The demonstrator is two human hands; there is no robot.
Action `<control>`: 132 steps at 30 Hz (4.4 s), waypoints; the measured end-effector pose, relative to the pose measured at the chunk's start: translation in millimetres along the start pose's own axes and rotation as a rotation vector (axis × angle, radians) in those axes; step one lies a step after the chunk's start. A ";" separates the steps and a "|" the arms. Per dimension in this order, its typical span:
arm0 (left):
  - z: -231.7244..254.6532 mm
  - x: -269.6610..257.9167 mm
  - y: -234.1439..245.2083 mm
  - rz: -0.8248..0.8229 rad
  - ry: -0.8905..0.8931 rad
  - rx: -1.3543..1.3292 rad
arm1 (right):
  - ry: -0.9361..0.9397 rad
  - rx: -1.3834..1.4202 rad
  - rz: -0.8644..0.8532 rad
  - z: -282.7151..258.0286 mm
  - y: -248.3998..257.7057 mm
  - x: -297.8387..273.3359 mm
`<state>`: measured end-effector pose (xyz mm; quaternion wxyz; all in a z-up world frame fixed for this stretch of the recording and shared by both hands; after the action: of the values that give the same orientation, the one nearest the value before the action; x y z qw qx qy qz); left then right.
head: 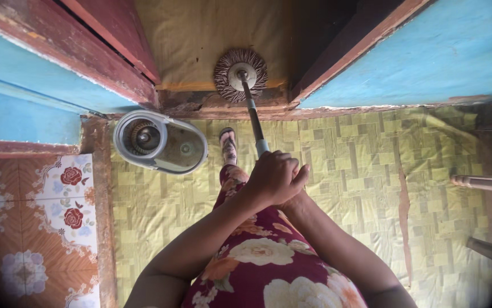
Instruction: The person mops a floor covered with a patterned mat using a string mop. They move the mop back and forth across the surface, navigating around furniture and a doorway. The person periodically dips the mop into a bucket to wring it out and re-wet it before continuing the cleaning process.
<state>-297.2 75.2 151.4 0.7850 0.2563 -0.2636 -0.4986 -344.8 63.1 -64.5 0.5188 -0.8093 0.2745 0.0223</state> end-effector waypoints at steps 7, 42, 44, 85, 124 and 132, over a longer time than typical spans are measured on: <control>-55.3 15.4 -25.6 -0.084 0.062 -0.024 | 0.012 0.050 -0.010 14.9 -10.9 35.6; 43.6 95.8 -102.9 -0.181 -0.185 -0.236 | 0.235 0.104 0.220 -105.1 137.9 -10.2; 34.8 112.7 -103.0 -0.152 -0.177 -0.232 | 0.259 0.165 0.147 -120.4 129.3 13.7; -22.7 56.8 28.8 0.048 0.187 0.308 | -0.712 -0.180 -0.112 -9.7 44.4 37.5; -11.3 -63.5 16.7 0.344 0.267 0.362 | -0.192 -0.427 -0.544 20.7 -40.2 8.2; 48.3 -153.1 64.9 0.645 0.047 0.402 | -0.556 -0.679 -0.700 45.5 -79.7 -40.2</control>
<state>-343.2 233.0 205.5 0.8416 0.3202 -0.4052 -0.1584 -330.3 143.5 -6.7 0.2583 -0.9375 -0.1803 0.1482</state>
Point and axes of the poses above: each hand's wrist, its own x-axis towards the middle knuckle, its own y-axis out of the back of the hand, z = x × y, the point moved 9 cm from there along x, towards the middle knuckle, and after that the axes turned 1 degree about z, right-handed, at the moved point
